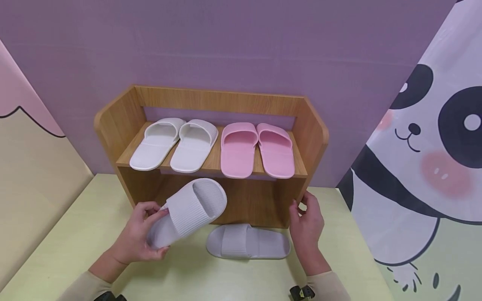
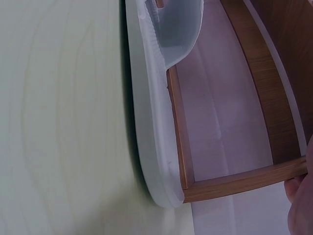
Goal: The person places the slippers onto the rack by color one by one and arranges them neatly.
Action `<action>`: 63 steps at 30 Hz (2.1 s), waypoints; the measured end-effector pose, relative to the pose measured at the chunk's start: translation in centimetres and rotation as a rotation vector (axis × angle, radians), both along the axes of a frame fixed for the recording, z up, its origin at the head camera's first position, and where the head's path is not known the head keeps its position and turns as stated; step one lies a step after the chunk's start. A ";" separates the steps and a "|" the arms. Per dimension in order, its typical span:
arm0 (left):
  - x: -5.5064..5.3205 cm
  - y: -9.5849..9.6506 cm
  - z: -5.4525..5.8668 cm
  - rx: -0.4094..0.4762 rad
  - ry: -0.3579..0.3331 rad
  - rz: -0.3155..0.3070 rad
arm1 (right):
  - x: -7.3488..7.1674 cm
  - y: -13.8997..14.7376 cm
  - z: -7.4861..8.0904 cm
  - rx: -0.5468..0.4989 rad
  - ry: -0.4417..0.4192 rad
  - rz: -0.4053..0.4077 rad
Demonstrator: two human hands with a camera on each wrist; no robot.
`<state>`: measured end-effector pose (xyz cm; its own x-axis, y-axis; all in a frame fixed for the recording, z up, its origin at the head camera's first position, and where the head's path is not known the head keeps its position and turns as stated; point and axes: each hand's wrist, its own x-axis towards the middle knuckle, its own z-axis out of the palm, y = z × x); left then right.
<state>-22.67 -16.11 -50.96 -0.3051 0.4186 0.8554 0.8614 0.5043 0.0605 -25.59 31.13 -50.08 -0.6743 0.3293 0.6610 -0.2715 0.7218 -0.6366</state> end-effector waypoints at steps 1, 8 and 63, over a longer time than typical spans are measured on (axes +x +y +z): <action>-0.1 0.0 0.0 -0.007 -0.006 0.000 | 0.0 0.0 0.0 -0.001 0.000 0.000; -0.3 0.0 -0.4 -0.116 -0.120 0.073 | 0.1 -0.1 0.1 -0.011 0.003 0.012; -3.4 9.2 -3.1 -0.006 -0.759 0.582 | 0.0 -0.1 0.1 -0.008 -0.008 0.014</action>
